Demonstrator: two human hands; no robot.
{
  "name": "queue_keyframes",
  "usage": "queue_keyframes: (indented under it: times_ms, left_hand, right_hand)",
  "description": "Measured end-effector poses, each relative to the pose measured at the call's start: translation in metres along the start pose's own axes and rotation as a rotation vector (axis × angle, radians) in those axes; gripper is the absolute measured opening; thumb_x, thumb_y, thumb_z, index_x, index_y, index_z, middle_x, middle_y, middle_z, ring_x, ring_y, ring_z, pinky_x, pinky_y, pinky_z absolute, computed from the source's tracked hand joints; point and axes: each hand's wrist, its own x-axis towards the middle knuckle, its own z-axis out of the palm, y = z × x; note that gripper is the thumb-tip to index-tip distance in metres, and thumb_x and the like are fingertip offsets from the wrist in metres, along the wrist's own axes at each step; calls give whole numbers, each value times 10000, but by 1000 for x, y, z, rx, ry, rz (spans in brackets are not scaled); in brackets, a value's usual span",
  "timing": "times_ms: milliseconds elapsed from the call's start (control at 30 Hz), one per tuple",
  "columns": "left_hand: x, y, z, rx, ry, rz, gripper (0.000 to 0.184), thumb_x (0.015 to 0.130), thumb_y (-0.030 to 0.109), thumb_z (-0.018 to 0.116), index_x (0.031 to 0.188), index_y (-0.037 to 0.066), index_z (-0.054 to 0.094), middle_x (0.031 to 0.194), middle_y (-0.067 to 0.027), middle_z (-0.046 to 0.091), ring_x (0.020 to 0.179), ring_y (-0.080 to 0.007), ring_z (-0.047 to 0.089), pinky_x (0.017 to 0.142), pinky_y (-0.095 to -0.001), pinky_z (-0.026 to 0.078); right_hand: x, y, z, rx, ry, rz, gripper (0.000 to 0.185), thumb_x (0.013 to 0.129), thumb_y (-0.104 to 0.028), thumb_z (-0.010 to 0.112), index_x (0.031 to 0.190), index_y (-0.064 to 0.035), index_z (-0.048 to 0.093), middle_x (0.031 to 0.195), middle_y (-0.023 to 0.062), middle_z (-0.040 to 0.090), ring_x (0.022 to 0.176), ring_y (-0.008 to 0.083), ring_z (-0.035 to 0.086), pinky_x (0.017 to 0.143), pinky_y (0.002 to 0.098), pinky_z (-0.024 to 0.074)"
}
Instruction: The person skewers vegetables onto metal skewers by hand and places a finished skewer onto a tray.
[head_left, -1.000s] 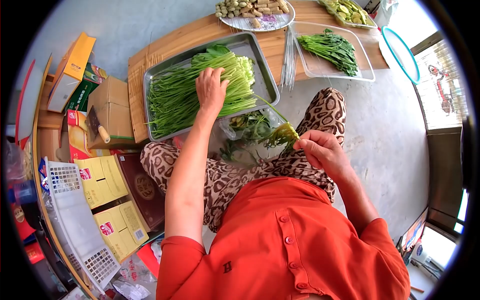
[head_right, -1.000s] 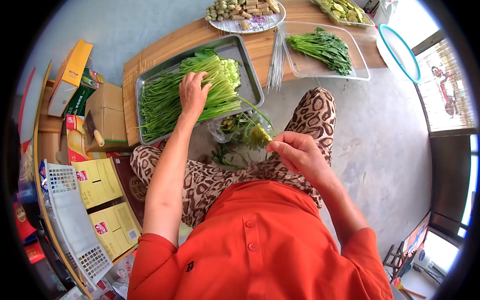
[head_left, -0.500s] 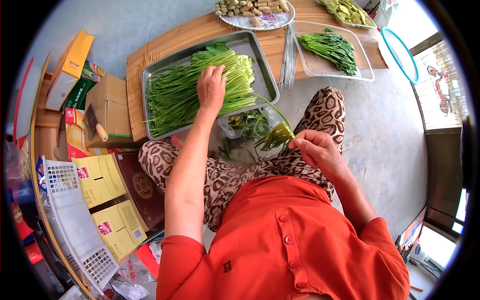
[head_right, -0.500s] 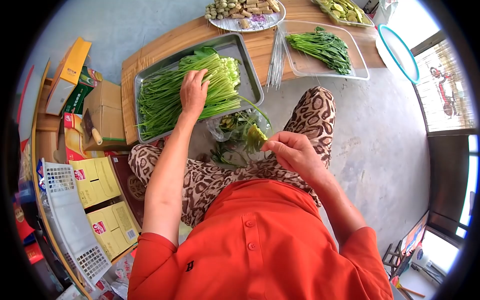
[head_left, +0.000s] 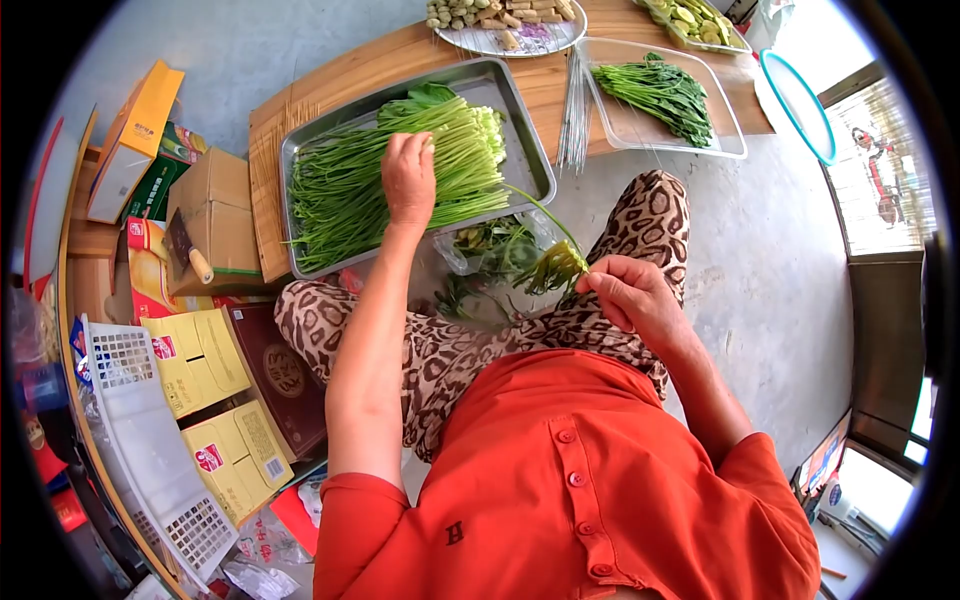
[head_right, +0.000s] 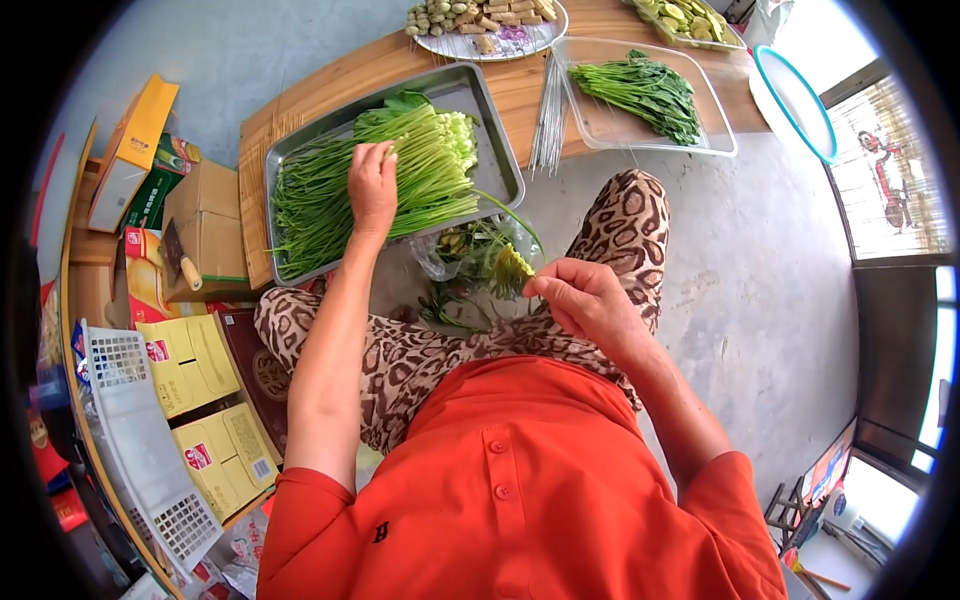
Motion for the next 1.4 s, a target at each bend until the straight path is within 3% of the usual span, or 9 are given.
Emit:
queue_keyframes:
  times_ms: [100,233,367,433,500,700,833,1400]
  left_hand:
    - [15,-6,-20,-98,117,-11,130,875,92,590,988,33,616,912,-104,561,812,-275,572,711,-358,465]
    - [48,15,-85,-327,335,-231,147,931,155,580,949,12,611,791,-62,599,681,-112,530,636,-253,441]
    - [86,92,-175,-644,551,-43,200,934,165,578,1008,-16,619,760,-20,564,680,-77,479,633,-225,395]
    - [81,125,-203,-832,477,-74,221,929,156,581,1031,-37,616,743,-20,553,655,-79,471,602,-219,378]
    - [69,133,-200,-816,443,-73,209,923,151,589,1027,-27,620,738,-13,554,635,-76,465,586,-216,373]
    - [-3,107,-116,-1169,-114,-664,230,841,176,706,990,10,653,758,-10,597,577,-73,479,521,-190,373]
    - [-21,116,-98,-1315,-182,-797,243,826,129,714,1030,13,650,804,-18,617,634,-88,535,558,-200,417]
    - [-29,121,-97,-1327,-201,-794,245,861,147,686,1049,-4,645,831,-38,620,655,-115,530,601,-222,424]
  right_hand:
    - [1,0,-1,-12,-6,-15,219,975,-182,508,902,-11,624,517,-67,411,422,17,324,405,187,239]
    - [3,1,-3,-1,-22,4,214,969,-201,534,921,-24,643,544,-64,415,456,19,338,426,197,258]
    - [9,-3,1,9,-23,0,210,974,-192,509,912,-23,619,509,-63,402,413,20,315,392,187,228]
    - [10,-10,4,25,-42,-23,212,974,-190,508,914,-19,619,506,-63,401,411,19,311,392,189,224]
    - [12,-14,6,24,-57,-47,211,974,-186,507,914,-18,620,505,-65,400,411,18,310,393,189,224]
    - [8,-38,15,40,-95,-116,218,970,-197,525,922,-12,631,519,-73,403,427,12,316,407,189,221]
    - [9,-46,20,35,-97,-160,228,964,-216,546,927,-11,638,536,-77,410,443,6,325,415,190,222]
    - [22,-42,28,28,-141,-133,213,968,-195,526,923,-14,629,522,-77,392,431,10,306,418,195,219]
